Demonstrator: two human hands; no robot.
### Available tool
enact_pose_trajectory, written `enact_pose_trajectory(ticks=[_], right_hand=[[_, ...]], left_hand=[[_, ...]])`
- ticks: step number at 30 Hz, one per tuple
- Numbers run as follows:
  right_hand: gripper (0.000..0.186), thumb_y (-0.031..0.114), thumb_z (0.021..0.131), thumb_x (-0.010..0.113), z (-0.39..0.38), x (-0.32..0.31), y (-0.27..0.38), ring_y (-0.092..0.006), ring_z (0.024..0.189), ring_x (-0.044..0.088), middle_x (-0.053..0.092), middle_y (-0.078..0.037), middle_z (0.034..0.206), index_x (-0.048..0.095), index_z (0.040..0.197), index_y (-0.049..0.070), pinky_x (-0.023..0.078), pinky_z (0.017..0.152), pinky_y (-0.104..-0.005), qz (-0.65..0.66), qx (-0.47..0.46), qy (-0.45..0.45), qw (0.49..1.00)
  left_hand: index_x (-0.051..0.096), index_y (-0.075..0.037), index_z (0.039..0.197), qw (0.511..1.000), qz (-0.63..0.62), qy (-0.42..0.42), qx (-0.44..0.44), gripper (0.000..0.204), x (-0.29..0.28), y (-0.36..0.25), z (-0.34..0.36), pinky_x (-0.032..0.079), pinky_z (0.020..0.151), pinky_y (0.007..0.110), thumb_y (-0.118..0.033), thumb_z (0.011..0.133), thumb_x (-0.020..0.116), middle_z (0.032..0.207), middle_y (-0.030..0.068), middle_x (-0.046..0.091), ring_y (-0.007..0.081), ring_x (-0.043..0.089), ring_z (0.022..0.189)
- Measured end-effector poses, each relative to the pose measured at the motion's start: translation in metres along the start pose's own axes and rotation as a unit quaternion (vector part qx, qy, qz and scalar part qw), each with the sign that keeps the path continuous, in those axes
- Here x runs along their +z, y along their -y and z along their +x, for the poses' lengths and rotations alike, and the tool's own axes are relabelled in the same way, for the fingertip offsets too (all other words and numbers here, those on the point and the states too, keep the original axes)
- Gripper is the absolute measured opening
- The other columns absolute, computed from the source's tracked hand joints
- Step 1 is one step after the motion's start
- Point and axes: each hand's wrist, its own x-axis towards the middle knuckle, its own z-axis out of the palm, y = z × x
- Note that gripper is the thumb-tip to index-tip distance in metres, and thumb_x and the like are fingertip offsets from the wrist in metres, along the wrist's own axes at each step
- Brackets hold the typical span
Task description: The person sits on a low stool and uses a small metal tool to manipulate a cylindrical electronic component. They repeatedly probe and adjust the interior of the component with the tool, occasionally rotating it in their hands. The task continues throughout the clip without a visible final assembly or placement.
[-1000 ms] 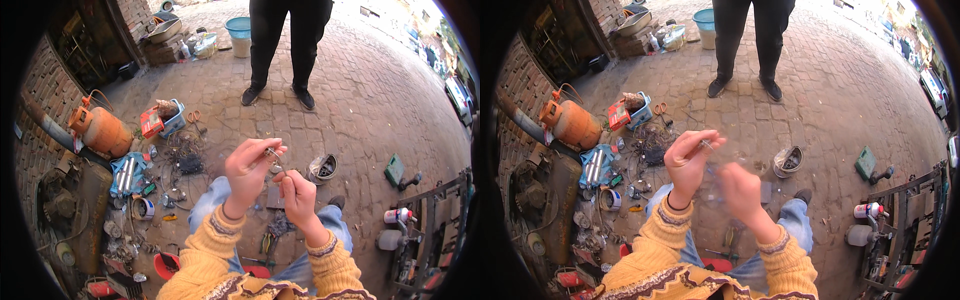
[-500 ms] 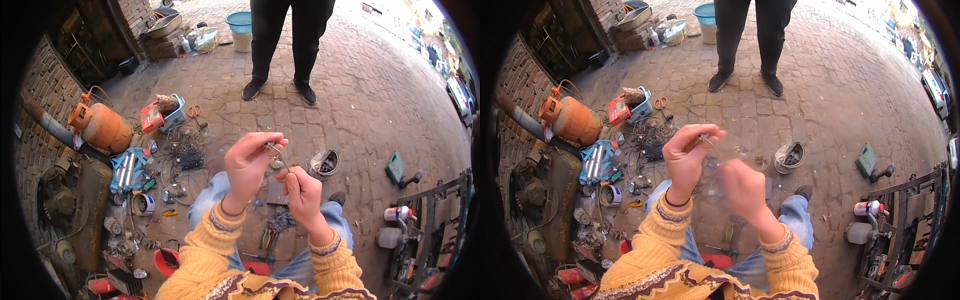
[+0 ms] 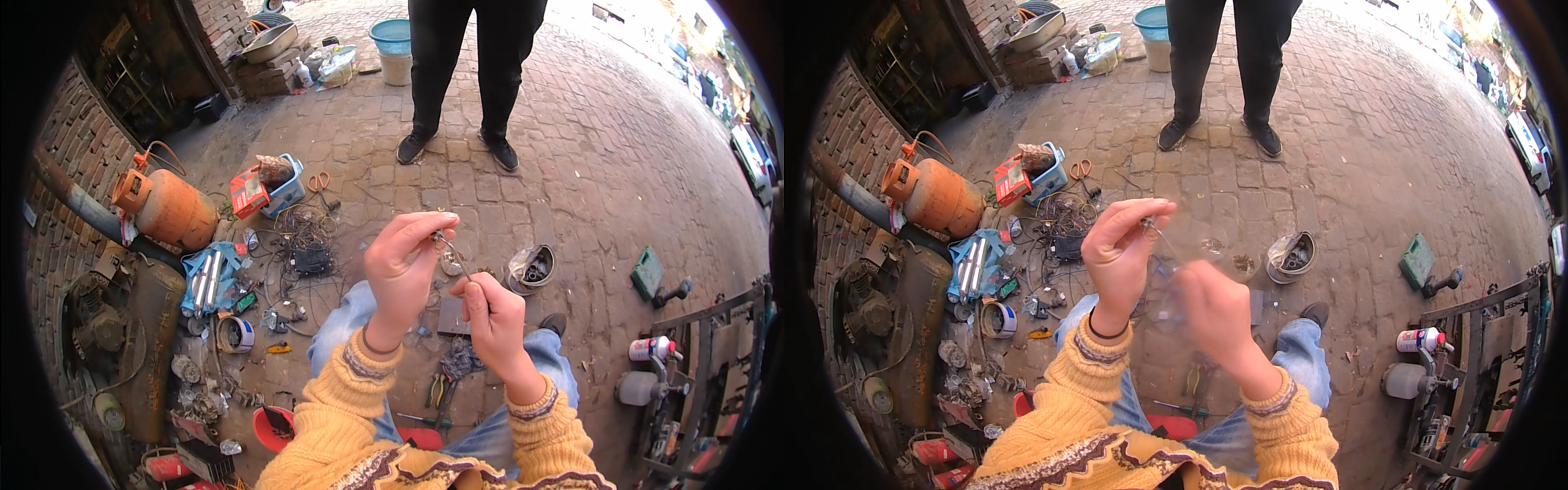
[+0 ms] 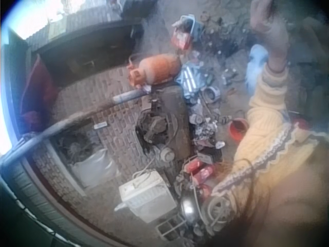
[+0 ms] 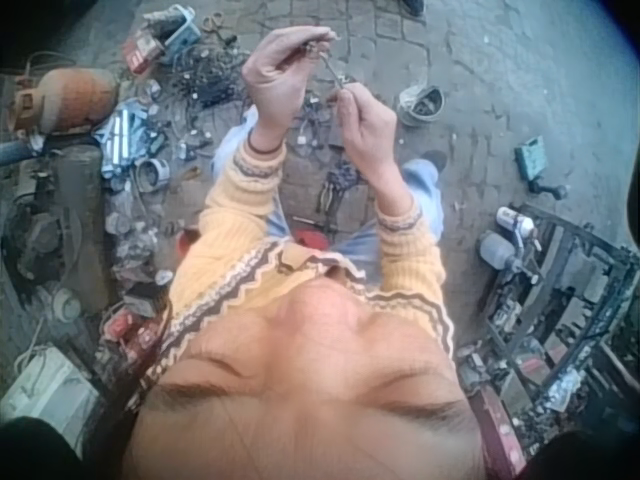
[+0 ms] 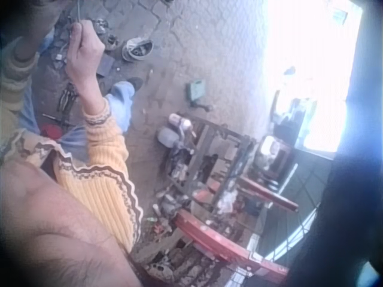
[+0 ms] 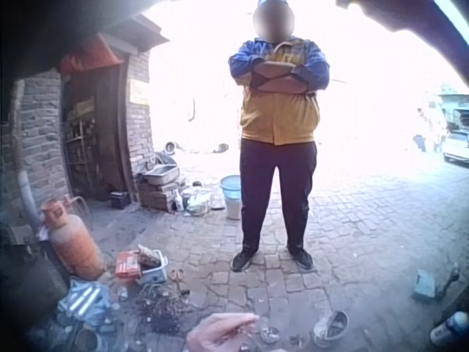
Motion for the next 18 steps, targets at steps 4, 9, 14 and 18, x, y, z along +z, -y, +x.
enact_pose_trajectory(ticks=[4, 9, 14, 18], right_hand=[[0.031, 0.019, 0.106, 0.050, 0.001, 0.000, 0.001, -0.0069, 0.055, 0.048, 0.050, -0.001, 0.061, 0.064, 0.091, -0.003, 0.039, 0.052, -0.0240, -0.019, -0.019, 0.003, 1.000], [0.031, 0.019, 0.106, 0.050, 0.002, -0.001, 0.000, -0.0071, 0.054, 0.048, 0.050, -0.001, 0.060, 0.065, 0.090, -0.003, 0.039, 0.052, -0.0243, -0.013, -0.018, 0.003, 1.000], [0.018, 0.011, 0.099, 0.054, 0.001, -0.001, -0.006, -0.0265, 0.057, 0.060, 0.059, -0.011, 0.071, 0.063, 0.087, 0.002, 0.048, 0.054, -0.0345, 0.007, 0.011, 0.018, 1.000], [0.034, 0.022, 0.107, 0.048, 0.001, 0.001, -0.012, -0.0077, 0.054, 0.049, 0.051, -0.001, 0.060, 0.066, 0.091, -0.002, 0.040, 0.051, -0.0243, 0.016, -0.007, 0.001, 1.000]], left_hand=[[0.073, 0.002, 0.105, 1.000, 0.016, -0.002, 0.003, 0.029, -0.001, 0.001, 0.000, 0.055, 0.077, 0.023, 0.018, 0.082, 0.066, 0.104, 0.0098, 0.070, 0.0142, 0.067, 0.093], [0.073, 0.000, 0.105, 0.999, 0.033, -0.001, 0.021, 0.029, 0.000, 0.002, 0.001, 0.055, 0.073, 0.023, 0.017, 0.083, 0.066, 0.104, 0.0093, 0.070, 0.0143, 0.069, 0.087], [0.072, 0.001, 0.106, 1.000, -0.020, -0.003, -0.002, 0.026, 0.004, -0.002, 0.000, 0.057, 0.076, 0.024, 0.015, 0.084, 0.067, 0.101, 0.0093, 0.069, 0.0156, 0.070, 0.090], [0.071, 0.004, 0.106, 0.995, -0.064, 0.009, -0.078, 0.024, 0.005, -0.007, -0.002, 0.057, 0.078, 0.025, 0.014, 0.086, 0.067, 0.100, 0.0094, 0.068, 0.0173, 0.071, 0.093]])
